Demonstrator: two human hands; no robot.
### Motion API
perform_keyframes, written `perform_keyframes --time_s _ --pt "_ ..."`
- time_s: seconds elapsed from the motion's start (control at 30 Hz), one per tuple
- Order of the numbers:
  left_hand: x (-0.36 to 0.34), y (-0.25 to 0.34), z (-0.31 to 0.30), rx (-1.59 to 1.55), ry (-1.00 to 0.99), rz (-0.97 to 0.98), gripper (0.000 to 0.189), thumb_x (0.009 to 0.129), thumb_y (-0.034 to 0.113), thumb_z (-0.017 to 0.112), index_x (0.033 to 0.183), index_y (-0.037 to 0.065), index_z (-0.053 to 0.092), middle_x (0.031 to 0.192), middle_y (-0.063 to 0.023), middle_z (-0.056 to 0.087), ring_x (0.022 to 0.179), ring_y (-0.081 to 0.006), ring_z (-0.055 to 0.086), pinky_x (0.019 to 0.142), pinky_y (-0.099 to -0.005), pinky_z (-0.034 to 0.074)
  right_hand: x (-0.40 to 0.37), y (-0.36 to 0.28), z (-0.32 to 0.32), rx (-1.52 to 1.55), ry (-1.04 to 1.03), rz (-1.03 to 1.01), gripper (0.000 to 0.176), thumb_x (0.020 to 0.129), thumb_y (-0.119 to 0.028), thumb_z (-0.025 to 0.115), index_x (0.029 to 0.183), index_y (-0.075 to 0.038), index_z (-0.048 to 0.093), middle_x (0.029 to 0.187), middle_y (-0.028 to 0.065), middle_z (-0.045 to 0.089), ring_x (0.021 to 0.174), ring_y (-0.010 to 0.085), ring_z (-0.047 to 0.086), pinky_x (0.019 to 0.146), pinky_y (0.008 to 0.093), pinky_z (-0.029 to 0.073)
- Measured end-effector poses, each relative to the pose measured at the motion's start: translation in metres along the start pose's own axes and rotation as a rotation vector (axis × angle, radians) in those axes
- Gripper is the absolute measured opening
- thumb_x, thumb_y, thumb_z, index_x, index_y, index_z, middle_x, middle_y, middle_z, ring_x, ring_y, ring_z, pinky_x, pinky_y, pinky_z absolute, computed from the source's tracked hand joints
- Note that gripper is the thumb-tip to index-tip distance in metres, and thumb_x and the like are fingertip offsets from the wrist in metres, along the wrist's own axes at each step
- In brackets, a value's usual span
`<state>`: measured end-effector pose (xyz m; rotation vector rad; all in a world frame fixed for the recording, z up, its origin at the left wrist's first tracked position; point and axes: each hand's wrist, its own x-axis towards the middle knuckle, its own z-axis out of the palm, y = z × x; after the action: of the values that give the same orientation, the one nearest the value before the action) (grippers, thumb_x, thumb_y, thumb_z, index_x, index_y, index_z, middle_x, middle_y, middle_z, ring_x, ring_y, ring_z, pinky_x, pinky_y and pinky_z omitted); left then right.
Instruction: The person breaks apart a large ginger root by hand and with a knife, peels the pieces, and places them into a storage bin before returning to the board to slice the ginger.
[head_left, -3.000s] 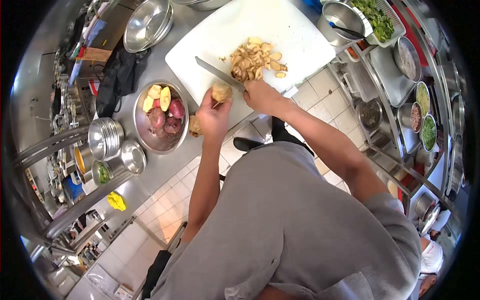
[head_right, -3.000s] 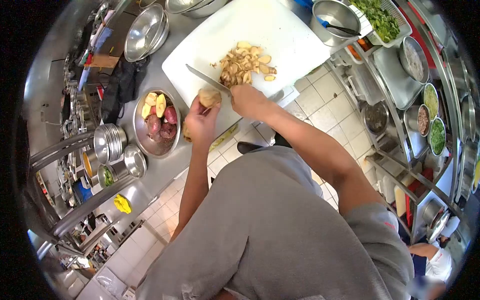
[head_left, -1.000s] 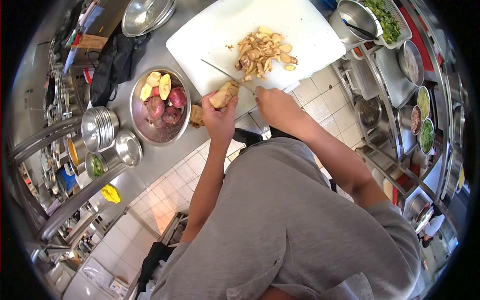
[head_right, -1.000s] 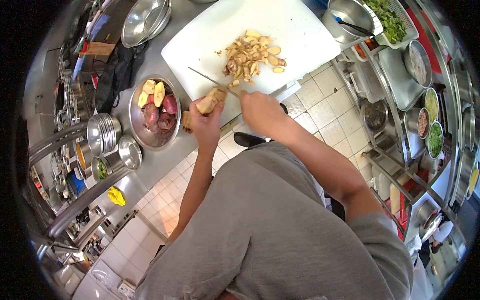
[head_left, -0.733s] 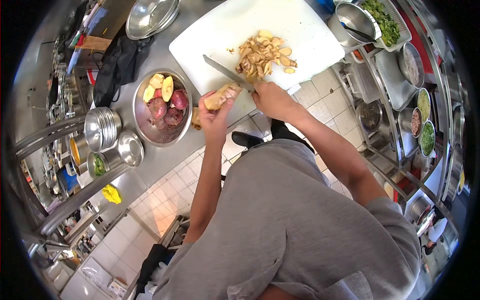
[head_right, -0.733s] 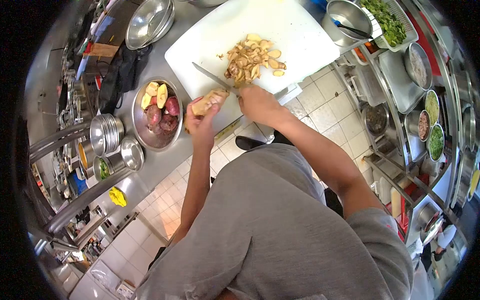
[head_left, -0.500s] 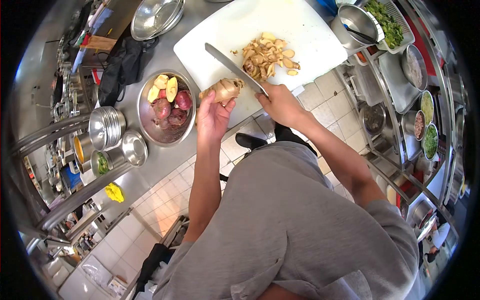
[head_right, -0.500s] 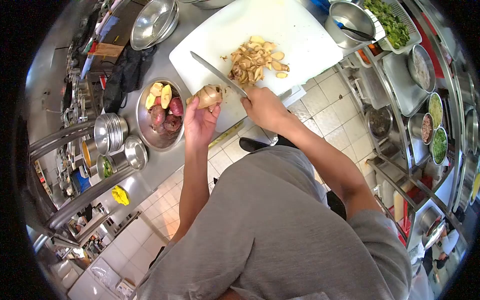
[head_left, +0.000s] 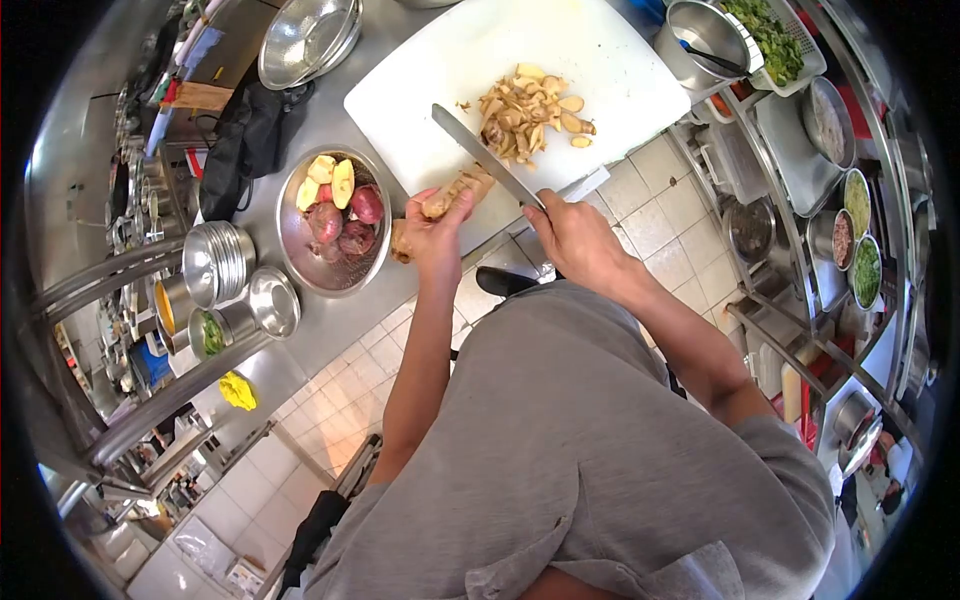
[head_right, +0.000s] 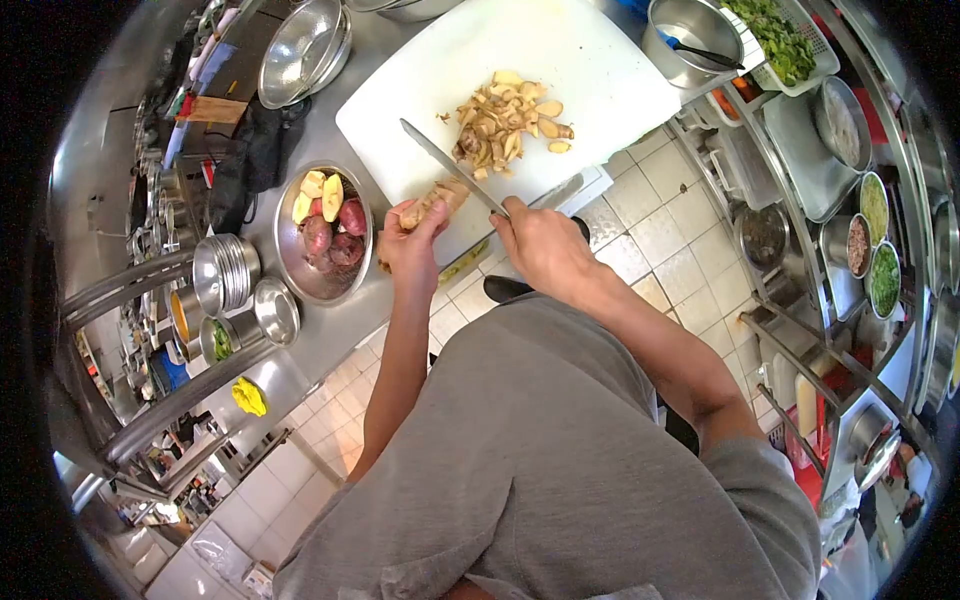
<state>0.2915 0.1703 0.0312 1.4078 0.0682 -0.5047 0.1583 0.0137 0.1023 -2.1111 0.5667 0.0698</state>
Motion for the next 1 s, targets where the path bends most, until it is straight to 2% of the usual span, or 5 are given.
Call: perform_keyframes --time_s 0.1,0.47,0.7,0.8,1.0 --pt "-0.008 -0.014 -0.004 0.268 -0.035 0.163 0.044 0.084 0.0 0.081 0.115 -0.001 0.05 0.103 -0.0122 0.067 0.091 -0.0157 0.067 0.08 -0.0271 0.057 -0.006 -0.005 -0.013 -0.155 -0.036 0.002 0.028 0.103 -0.021 0.05 0.096 0.005 0.059 0.066 0.0266 0.064 0.067 0.0467 0.067 0.064 0.0542 0.053" --pt "-0.018 -0.021 -0.001 0.244 -0.008 0.218 0.043 0.085 0.002 0.081 0.115 -0.001 0.05 0.104 -0.0116 0.067 0.092 -0.0143 0.066 0.08 -0.0261 0.054 -0.006 -0.008 -0.025 -0.242 -0.211 0.002 0.02 0.098 -0.012 0.05 0.101 0.005 0.058 0.073 0.0282 0.066 0.072 0.0473 0.068 0.067 0.0548 0.054" --pt "-0.023 -0.025 -0.004 0.346 0.007 0.242 0.044 0.085 0.0 0.08 0.118 0.0 0.051 0.107 -0.011 0.067 0.095 -0.0139 0.066 0.083 -0.0268 0.054 0.053 0.01 0.039 -0.281 -0.132 -0.05 0.02 0.095 -0.012 0.052 0.095 0.004 0.063 0.081 0.0306 0.068 0.077 0.047 0.069 0.069 0.0545 0.056" --pt "-0.018 -0.026 -0.009 0.166 -0.029 0.165 0.047 0.084 -0.001 0.081 0.12 0.001 0.051 0.108 -0.0104 0.067 0.096 -0.0144 0.066 0.082 -0.0261 0.055 0.066 0.021 0.04 -0.247 -0.094 -0.067 0.024 0.096 -0.018 0.054 0.094 0.004 0.064 0.083 0.0301 0.068 0.08 0.0471 0.069 0.072 0.0544 0.056" --pt "-0.023 0.014 -0.023 -0.508 -0.329 -0.197 0.039 0.099 0.011 0.059 0.135 0.003 0.046 0.135 -0.017 0.057 0.122 -0.0314 0.061 0.104 -0.0467 0.051 0.078 0.042 0.026 -0.073 -0.041 -0.039 0.03 0.099 -0.024 0.056 0.097 0.005 0.063 0.088 0.03 0.069 0.084 0.0482 0.068 0.077 0.0541 0.055"
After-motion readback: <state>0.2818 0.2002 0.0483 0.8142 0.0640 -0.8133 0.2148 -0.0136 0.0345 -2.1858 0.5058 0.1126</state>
